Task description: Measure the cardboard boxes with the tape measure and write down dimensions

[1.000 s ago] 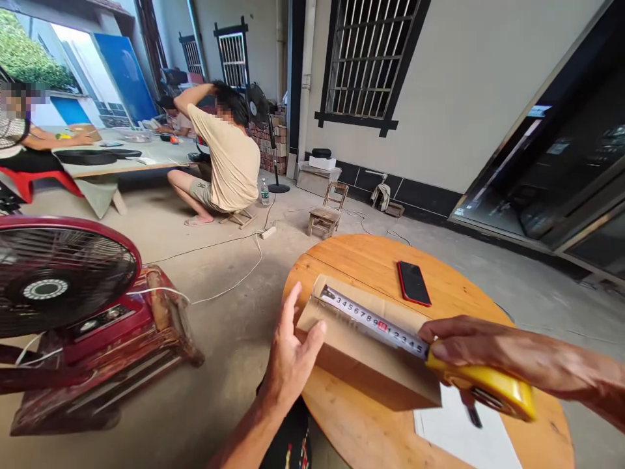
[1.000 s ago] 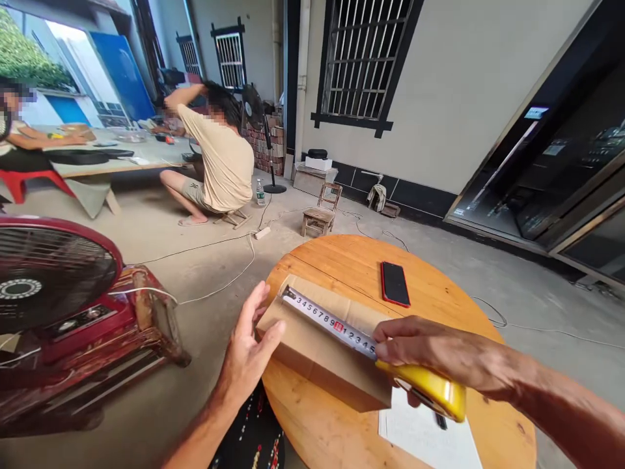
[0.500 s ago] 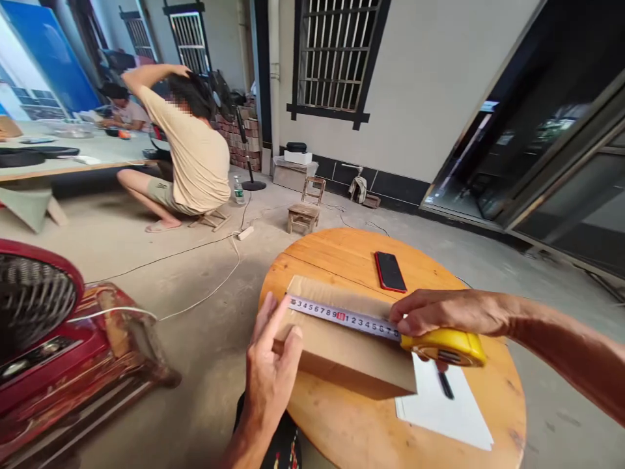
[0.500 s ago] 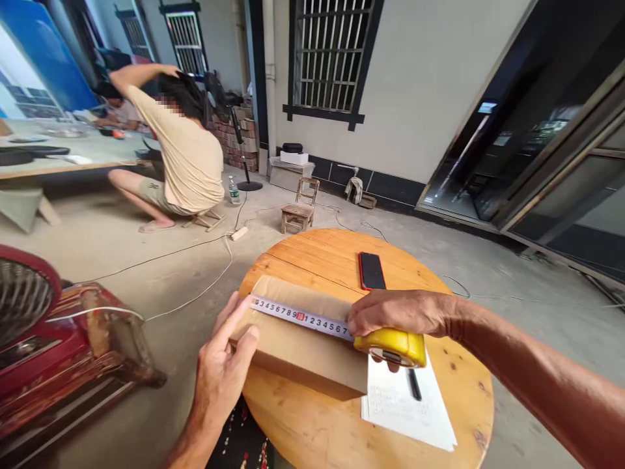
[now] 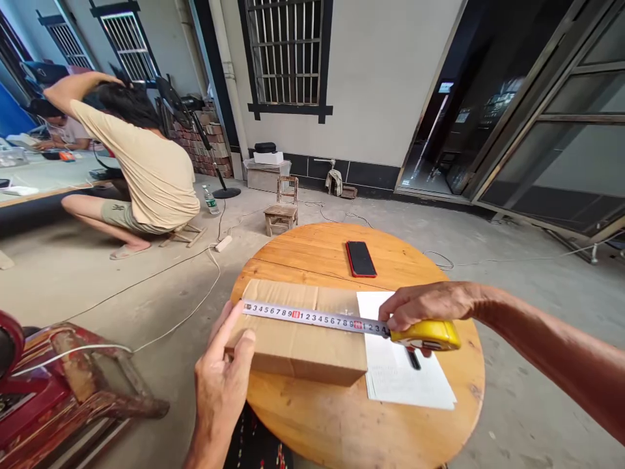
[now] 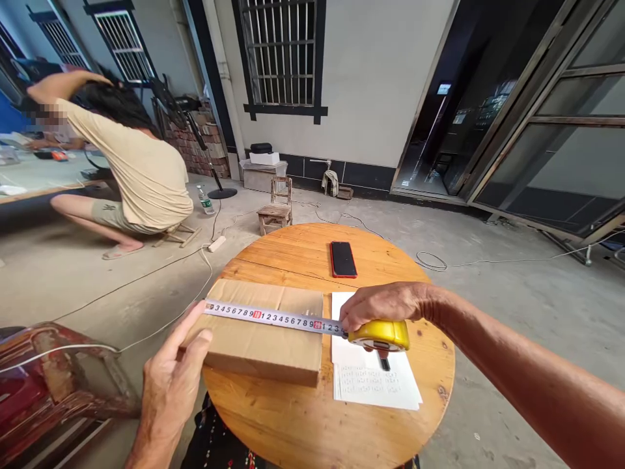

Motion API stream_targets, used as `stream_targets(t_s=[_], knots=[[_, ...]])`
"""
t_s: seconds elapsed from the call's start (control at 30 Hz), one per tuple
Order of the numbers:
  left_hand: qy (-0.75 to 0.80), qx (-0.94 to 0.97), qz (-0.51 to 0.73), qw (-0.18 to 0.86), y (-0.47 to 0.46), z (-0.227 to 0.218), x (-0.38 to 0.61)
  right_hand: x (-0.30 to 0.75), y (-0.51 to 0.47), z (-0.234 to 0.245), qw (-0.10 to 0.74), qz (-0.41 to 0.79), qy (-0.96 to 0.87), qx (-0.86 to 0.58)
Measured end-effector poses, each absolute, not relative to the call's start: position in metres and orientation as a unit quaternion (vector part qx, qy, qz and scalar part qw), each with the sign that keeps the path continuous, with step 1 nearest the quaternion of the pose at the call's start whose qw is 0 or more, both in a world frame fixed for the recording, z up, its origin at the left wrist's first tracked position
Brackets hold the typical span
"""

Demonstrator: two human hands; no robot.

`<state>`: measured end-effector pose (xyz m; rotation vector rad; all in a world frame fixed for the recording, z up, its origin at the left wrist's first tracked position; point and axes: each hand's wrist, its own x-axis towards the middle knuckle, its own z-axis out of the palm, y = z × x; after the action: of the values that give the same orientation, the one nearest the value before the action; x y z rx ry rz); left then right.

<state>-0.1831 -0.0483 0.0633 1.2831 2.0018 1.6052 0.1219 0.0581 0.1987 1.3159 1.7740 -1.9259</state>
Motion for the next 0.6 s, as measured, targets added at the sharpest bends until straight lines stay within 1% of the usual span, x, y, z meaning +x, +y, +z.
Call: stream_targets(t_s=[0.1,0.23,0.37,0.5,0.53,0.6], knots=[[0.696,0.44,0.55,0.14,-0.049,0.065,-0.183,0.119,0.057,0.201,0.111,-0.643,0.611,0.449],[0.702,0.426,0.55,0.154,-0.05,0.068,-0.177,0.121,0.055,0.203,0.083,-0.63,0.611,0.472],[0.686,0.426,0.572,0.142,-0.05,0.066,-0.175,0.136,0.041,0.196,-0.01,-0.665,0.594,0.453],[0.631,0.512,0.554,0.177,-0.055,0.061,-0.187,0.142,-0.004,0.176,-0.119,-0.714,0.518,0.455],[0.619,0.539,0.54,0.184,-0.057,0.061,-0.191,0.139,-0.018,0.169,-0.132,-0.723,0.495,0.463],[0.612,0.584,0.502,0.179,-0.063,0.062,-0.196,0.131,-0.043,0.153,-0.132,-0.718,0.487,0.48]])
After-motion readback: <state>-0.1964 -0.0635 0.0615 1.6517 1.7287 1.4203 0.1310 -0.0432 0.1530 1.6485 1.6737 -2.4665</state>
